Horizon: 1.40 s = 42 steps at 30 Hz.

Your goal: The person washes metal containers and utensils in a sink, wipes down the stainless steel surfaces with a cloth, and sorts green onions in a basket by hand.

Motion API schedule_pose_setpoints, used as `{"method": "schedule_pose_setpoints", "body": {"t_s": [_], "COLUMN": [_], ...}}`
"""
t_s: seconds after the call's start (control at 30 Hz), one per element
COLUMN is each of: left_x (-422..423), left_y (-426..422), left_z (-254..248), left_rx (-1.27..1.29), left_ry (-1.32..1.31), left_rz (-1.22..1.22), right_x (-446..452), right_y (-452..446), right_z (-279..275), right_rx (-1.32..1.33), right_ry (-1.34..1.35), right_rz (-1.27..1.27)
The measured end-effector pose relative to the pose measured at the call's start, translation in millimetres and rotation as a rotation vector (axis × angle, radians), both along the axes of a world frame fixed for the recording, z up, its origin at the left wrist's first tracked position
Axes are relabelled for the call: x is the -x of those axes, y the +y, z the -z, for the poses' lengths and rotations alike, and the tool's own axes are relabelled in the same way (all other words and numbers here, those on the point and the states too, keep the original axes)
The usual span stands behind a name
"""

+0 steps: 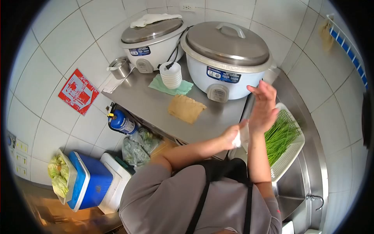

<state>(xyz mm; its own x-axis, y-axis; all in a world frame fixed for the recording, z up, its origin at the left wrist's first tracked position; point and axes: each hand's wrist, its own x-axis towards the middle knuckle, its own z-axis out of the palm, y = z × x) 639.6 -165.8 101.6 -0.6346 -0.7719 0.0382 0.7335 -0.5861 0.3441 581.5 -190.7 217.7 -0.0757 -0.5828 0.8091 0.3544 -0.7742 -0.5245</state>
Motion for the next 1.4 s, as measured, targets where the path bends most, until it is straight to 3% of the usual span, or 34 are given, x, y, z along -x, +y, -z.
{"method": "schedule_pose_setpoints", "body": {"t_s": [0.03, 0.1, 0.13, 0.23, 0.33, 0.37, 0.4, 0.47, 0.5, 0.57, 0.63, 0.73, 0.77, 0.83, 0.93, 1.03, 1.07, 1.2, 1.3, 1.4], "left_x": [7, 11, 5, -11, -22, -26, -39, -39, -33, -73, -98, -106, -108, -101, -106, -104, -107, -134, -182, -249], "left_y": [15, 20, 17, 13, 5, 0, -11, -10, -1, -45, -69, -73, -72, -74, -75, -76, -83, -141, -185, -267], "left_z": [-22, -45, -49, -36, -3, 8, 20, -2, -33, 40, 79, 95, 92, 83, 78, 40, 30, 19, -21, 0], "left_rx": [-0.021, 0.087, 0.098, 0.009, -0.104, -0.144, -0.096, 0.025, 0.137, 0.356, 0.208, 0.659, 0.758, 0.941, 0.948, 0.579, 0.585, 0.411, 0.149, -0.075], "left_ry": [0.093, 0.192, 0.121, 0.142, 0.146, 0.135, 0.120, -0.249, -0.602, -0.769, -1.183, -1.677, -1.763, -1.931, -1.946, -1.827, -1.886, -1.366, -0.803, -0.846], "left_rz": [0.228, 0.178, 0.119, 0.030, -0.023, -0.017, 0.118, -0.030, -0.321, -0.407, -0.593, -0.743, -0.696, -0.607, -0.801, -1.106, -1.220, -1.585, -1.568, -1.307], "right_x": [-5, -6, -6, -1, 19, 26, 36, 58, 71, 111, 150, 209, 223, 254, 249, 219, 209, 161, 141, 111], "right_y": [-1, 1, 6, 23, 38, 42, 43, 46, 47, 58, 83, 109, 117, 120, 91, 36, 10, -83, -141, -157], "right_z": [0, 5, 15, 58, 99, 107, 114, 128, 130, 129, 112, 124, 122, 130, 115, 89, 86, 80, 96, 95], "right_rx": [-0.143, -0.405, -0.417, -0.350, -0.684, -0.686, -0.726, -0.768, -0.711, -0.770, -0.874, -0.780, -0.783, -0.929, -0.850, -0.735, -0.696, -0.732, -0.845, -0.918], "right_ry": [-0.169, -0.523, -0.626, -0.512, -0.460, -0.408, -0.340, -0.213, -0.126, 0.102, 0.221, 0.587, 0.572, 0.351, 0.318, 0.391, 0.400, 0.378, 0.439, 0.540], "right_rz": [-0.326, -0.961, -1.103, -1.365, -1.264, -1.168, -1.080, -0.847, -0.648, -0.371, -0.069, 0.726, 0.894, 0.807, 0.714, 0.596, 0.523, 0.201, 0.145, 0.094]}}
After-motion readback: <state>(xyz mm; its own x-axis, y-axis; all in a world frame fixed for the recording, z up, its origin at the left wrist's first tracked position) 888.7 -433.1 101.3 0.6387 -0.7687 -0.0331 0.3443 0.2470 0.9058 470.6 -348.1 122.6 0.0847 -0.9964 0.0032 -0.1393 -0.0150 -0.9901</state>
